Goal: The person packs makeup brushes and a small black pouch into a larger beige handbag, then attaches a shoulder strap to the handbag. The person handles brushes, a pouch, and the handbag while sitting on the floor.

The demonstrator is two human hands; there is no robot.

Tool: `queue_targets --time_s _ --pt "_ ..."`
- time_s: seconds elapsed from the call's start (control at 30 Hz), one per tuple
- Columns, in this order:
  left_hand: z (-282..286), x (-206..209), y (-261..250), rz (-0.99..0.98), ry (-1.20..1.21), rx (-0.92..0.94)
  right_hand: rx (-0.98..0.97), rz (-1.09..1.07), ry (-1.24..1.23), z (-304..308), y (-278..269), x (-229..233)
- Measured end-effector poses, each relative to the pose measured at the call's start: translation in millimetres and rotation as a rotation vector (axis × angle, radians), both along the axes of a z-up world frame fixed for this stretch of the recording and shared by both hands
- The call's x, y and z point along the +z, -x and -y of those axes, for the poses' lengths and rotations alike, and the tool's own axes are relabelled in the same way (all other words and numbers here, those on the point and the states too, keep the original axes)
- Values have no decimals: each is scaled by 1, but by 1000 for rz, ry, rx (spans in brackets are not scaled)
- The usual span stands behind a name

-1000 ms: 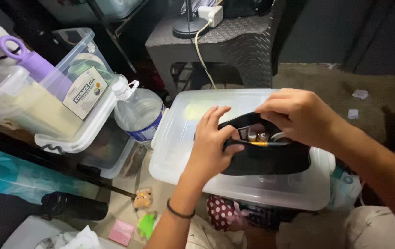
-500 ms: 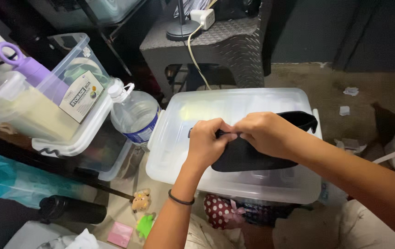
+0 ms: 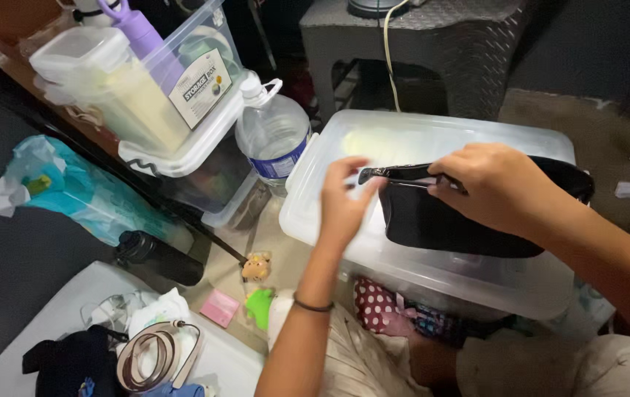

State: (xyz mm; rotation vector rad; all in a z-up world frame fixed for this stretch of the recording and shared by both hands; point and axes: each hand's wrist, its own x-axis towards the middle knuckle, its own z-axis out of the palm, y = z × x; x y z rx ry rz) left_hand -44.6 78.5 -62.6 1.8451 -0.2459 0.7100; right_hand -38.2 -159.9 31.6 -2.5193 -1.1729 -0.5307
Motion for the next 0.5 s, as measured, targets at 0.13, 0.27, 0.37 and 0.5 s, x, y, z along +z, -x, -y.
queue_targets --time_s 0.13,0.27,0.37,0.5 --pt "-30 -29 -18 -310 242 -125 74 13 -112 -14 -15 9" --pt "-28 -37 -30 -559 554 -306 31 -138 -67 -51 -28 6" --pt "-21 -31 -37 -364 591 -248 -25 -210 -56 -76 -31 -4" --pt "-20 -25 -39 -326 655 -228 -109 -339 -94 -82 -38 -9"
